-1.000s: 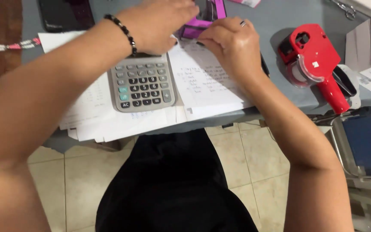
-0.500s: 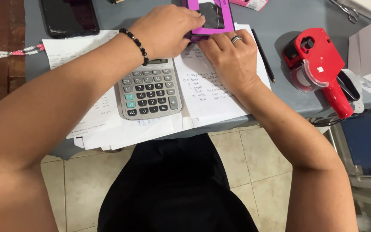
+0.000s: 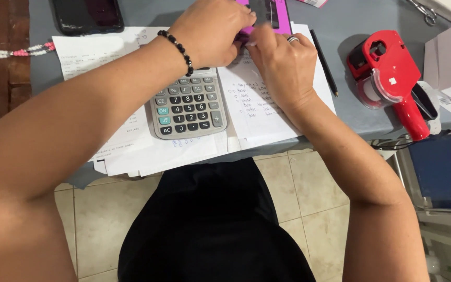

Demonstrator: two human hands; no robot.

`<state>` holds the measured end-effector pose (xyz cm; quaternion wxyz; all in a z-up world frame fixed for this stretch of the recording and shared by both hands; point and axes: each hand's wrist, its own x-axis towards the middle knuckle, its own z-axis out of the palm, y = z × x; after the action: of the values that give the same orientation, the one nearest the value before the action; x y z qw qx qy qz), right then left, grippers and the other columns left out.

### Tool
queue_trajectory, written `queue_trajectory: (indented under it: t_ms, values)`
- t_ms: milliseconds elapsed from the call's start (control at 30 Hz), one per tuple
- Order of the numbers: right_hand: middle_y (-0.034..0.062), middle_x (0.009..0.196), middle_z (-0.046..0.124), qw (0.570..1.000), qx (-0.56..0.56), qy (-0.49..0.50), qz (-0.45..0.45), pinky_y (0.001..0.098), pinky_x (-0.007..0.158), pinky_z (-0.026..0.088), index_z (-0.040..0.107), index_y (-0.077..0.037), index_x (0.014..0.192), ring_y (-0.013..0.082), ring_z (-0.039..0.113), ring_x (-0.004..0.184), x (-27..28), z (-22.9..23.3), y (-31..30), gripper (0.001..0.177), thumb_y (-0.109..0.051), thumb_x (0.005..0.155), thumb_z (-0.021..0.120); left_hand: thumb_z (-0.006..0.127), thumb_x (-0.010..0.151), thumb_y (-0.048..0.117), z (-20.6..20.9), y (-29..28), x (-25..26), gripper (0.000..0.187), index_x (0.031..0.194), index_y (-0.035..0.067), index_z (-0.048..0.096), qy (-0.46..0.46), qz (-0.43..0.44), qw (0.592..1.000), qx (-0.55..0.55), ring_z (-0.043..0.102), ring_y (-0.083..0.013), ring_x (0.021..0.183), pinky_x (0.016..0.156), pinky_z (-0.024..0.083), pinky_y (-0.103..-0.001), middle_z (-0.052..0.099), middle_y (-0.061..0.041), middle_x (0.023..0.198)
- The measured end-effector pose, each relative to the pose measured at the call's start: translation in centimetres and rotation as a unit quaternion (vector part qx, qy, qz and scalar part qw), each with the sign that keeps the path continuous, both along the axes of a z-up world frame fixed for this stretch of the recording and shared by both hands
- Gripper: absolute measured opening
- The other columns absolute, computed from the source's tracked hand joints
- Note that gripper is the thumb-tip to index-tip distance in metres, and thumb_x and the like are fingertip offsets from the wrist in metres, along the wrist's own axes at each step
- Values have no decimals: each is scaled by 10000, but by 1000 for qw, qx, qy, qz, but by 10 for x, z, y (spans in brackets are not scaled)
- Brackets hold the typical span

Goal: Recording item details from receipts, calculating totals, and handling product boxes for pricing and inventory management.

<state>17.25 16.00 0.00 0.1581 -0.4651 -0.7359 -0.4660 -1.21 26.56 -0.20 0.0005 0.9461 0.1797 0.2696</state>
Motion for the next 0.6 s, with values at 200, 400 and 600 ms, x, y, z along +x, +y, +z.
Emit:
queue_trajectory:
  t_ms: [200, 400, 600]
  values:
    - [-146, 551, 420, 997, -41, -1, -61, 239, 539, 389, 569, -233, 1106, 76, 402, 437, -1, 5, 1, 292, -368, 991, 801, 669, 884, 99, 11, -7, -1, 46, 860, 78, 703, 40, 46, 995, -84, 668, -380, 693, 500, 525, -482, 700, -92, 802]
    - [-142, 823, 723, 995, -87, 48, -1, 287, 466, 423, 638, -218, 1112, 118, 630, 583, 3, 30, -18, 285, -411, 1058, 841, 689, 807, 36, 8, -6, -2, 144, 945, 75, 701, 36, 24, 997, -64, 689, -381, 808, 588, 565, -497, 702, -113, 871]
    - [-75, 997, 718, 994, -73, 24, 75, 306, 561, 455, 787, -241, 1080, 154, 636, 736, -2, 46, -18, 127, -358, 1086, 837, 699, 881, 153, 7, -4, 1, 104, 972, 109, 726, 50, 36, 998, -19, 686, -349, 817, 567, 556, -482, 705, -88, 904]
